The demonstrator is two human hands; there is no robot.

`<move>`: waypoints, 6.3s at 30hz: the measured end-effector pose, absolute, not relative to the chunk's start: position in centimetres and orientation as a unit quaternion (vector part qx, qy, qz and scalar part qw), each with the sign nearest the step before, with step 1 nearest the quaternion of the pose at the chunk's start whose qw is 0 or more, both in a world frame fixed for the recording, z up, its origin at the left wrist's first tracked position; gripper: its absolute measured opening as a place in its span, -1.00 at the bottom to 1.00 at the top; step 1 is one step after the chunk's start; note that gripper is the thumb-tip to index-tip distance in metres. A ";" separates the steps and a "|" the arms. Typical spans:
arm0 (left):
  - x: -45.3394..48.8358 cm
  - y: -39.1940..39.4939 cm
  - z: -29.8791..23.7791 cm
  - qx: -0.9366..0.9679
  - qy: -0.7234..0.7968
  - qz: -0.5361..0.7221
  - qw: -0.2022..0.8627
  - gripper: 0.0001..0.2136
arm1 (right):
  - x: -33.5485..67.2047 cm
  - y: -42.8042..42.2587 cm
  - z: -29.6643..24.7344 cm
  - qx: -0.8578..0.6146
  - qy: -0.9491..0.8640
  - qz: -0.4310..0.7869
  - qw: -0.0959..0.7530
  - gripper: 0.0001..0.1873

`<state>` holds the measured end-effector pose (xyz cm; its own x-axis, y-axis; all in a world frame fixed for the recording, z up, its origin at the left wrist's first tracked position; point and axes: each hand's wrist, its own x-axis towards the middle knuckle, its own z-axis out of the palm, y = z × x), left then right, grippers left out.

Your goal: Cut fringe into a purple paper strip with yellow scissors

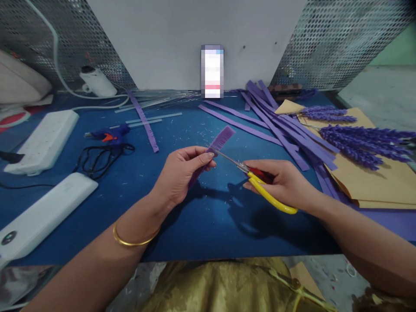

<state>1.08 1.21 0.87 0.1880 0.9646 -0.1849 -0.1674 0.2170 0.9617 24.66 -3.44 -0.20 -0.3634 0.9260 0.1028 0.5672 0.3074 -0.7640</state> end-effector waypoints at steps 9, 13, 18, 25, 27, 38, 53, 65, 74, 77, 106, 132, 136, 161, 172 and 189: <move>1.2 1.2 0.9 0.437 0.460 0.468 0.616 -0.85 | 24.6 -3.5 -0.3 -0.496 -0.778 0.267 0.277 -0.60; 1.1 1.2 0.8 0.434 0.459 0.489 0.601 -0.85 | 24.6 -3.5 -0.5 -0.497 -0.781 0.254 0.280 -0.58; 1.0 1.2 0.6 0.454 0.454 0.495 0.585 -0.87 | 24.7 -3.5 -0.4 -0.494 -0.787 0.244 0.278 -0.58; 1.1 1.0 0.6 0.477 0.462 0.485 0.569 -0.84 | 24.6 -3.6 -0.3 -0.491 -0.791 0.243 0.273 -0.58; 1.1 1.0 0.6 0.478 0.461 0.485 0.569 -0.84 | 24.6 -3.6 -0.3 -0.490 -0.791 0.244 0.273 -0.58; 1.1 1.0 0.6 0.465 0.465 0.479 0.582 -0.85 | 25.1 -3.8 -0.2 -0.479 -0.811 0.218 0.258 -0.60; 1.3 1.0 0.6 0.451 0.458 0.479 0.598 -0.90 | 24.6 -3.6 -0.1 -0.485 -0.805 0.233 0.250 -0.65; 1.2 1.0 0.6 0.447 0.442 0.479 0.613 -0.91 | 24.8 -3.8 0.1 -0.471 -0.819 0.212 0.248 -0.59; 1.2 1.1 0.4 0.446 0.437 0.481 0.615 -0.92 | 24.7 -3.6 -0.1 -0.478 -0.814 0.209 0.255 -0.62; 1.2 1.1 0.2 0.450 0.441 0.482 0.608 -0.92 | 24.6 -3.6 -0.2 -0.481 -0.811 0.213 0.258 -0.63; 0.9 1.4 0.9 0.398 0.407 0.434 0.698 -0.88 | 24.8 -3.6 0.3 -0.482 -0.751 0.364 0.267 -0.64; 1.2 1.1 0.8 0.465 0.454 0.462 0.604 -0.88 | 24.7 -3.6 -0.3 -0.495 -0.793 0.227 0.273 -0.58; 1.1 1.1 0.8 0.463 0.457 0.464 0.601 -0.89 | 24.7 -3.5 -0.2 -0.488 -0.798 0.230 0.270 -0.61; 1.1 1.1 0.6 0.465 0.456 0.466 0.599 -0.87 | 24.4 -3.7 -0.3 -0.493 -0.794 0.241 0.262 -0.63; 1.1 1.1 0.7 0.460 0.444 0.467 0.611 -0.91 | 24.8 -3.7 0.0 -0.475 -0.807 0.230 0.263 -0.66; 1.0 1.1 0.4 0.474 0.438 0.462 0.608 -0.93 | 24.7 -3.5 -0.2 -0.475 -0.802 0.243 0.268 -0.63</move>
<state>1.04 1.07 0.36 0.1893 0.9773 -0.0947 -0.1472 0.1236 0.9814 24.67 -3.55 -0.18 -0.4054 0.8923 0.1988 0.6323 0.4307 -0.6439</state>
